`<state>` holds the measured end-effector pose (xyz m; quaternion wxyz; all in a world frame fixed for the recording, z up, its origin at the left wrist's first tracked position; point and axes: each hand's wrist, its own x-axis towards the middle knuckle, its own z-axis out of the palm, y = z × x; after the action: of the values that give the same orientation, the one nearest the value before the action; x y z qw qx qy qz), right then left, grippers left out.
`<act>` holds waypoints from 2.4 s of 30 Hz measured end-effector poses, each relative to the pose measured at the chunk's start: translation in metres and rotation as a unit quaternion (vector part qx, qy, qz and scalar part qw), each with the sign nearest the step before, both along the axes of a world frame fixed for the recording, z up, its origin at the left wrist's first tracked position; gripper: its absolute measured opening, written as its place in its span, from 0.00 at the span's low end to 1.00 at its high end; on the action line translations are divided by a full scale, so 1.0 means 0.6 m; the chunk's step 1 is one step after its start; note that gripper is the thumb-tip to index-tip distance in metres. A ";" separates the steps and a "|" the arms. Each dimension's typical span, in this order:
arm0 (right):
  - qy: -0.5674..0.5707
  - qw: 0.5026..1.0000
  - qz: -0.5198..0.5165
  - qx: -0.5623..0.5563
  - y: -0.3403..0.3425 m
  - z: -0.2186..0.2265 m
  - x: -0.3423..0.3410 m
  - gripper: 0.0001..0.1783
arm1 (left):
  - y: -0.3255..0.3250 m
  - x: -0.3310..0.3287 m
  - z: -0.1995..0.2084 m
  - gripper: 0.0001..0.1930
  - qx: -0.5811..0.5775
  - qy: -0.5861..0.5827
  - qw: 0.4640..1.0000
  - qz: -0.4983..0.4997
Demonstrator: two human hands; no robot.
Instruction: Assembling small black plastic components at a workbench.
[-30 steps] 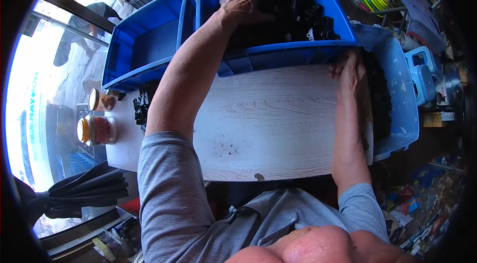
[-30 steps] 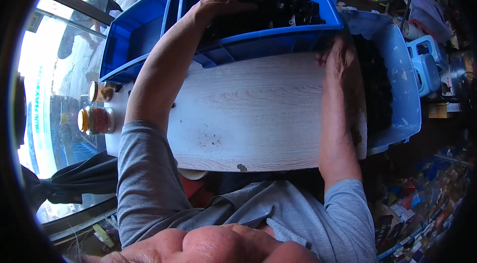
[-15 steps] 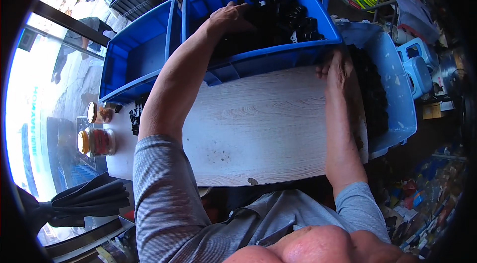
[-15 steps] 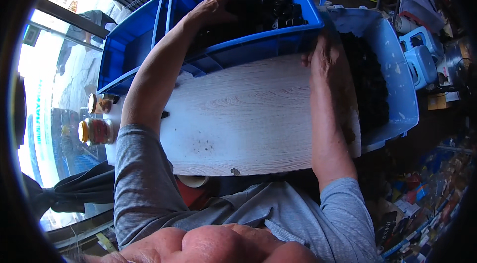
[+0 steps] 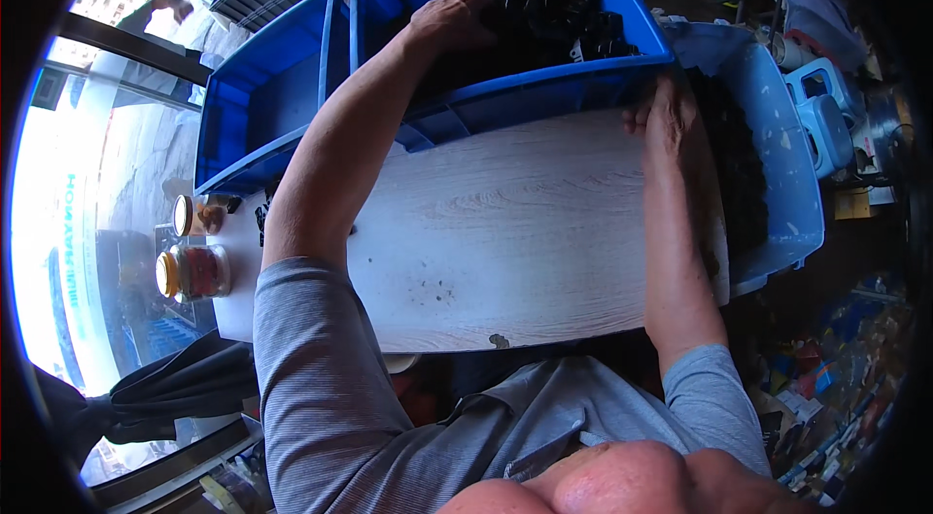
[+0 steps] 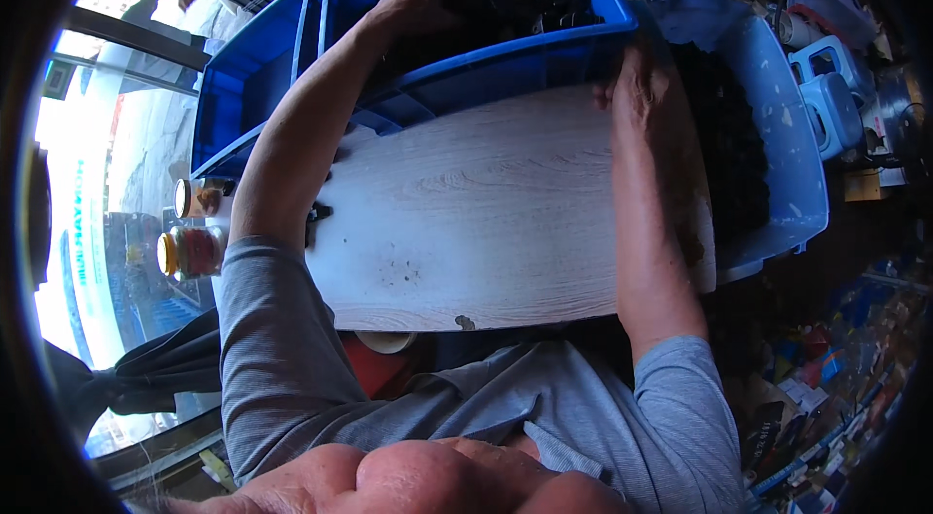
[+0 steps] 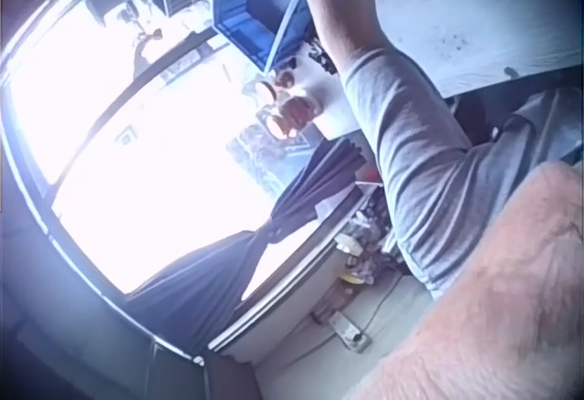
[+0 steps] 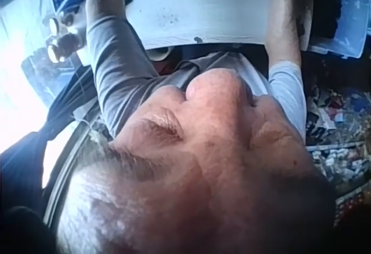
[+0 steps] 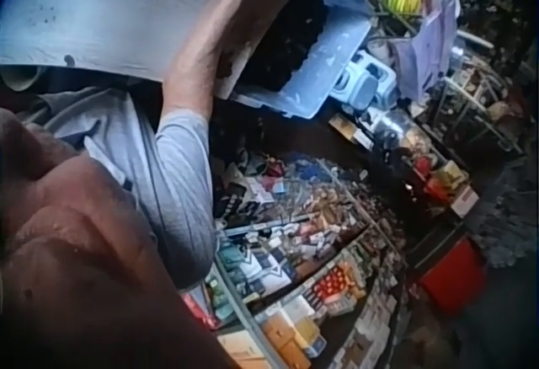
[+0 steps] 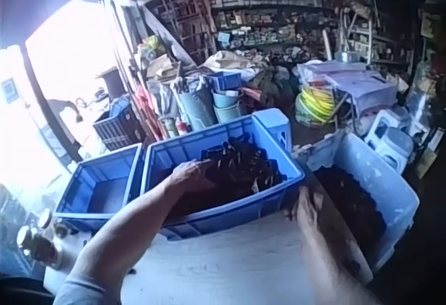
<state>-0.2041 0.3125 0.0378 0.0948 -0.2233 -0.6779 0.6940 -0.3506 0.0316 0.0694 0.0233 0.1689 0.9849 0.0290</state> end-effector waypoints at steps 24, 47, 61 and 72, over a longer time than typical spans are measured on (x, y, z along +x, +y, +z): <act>-0.008 1.000 0.008 0.022 0.013 0.003 0.005 0.24 | -0.028 0.014 0.056 0.22 0.238 0.064 0.969 -0.029; 0.021 0.999 0.036 -0.011 -0.003 0.009 0.010 0.22 | 0.090 0.286 0.116 0.19 0.341 0.276 0.884 -0.161; 0.019 1.000 -0.024 0.003 -0.003 -0.011 -0.008 0.24 | 0.116 0.357 -0.064 0.24 0.171 0.202 0.960 -0.089; 0.018 1.000 0.010 0.004 0.023 -0.038 -0.022 0.28 | 0.070 0.350 0.044 0.17 0.268 0.303 0.908 -0.106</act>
<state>-0.2176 0.3261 0.0152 0.1009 -0.2038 -0.6808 0.6963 -0.1405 0.0734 0.0958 -0.3191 0.2734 0.8760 0.2368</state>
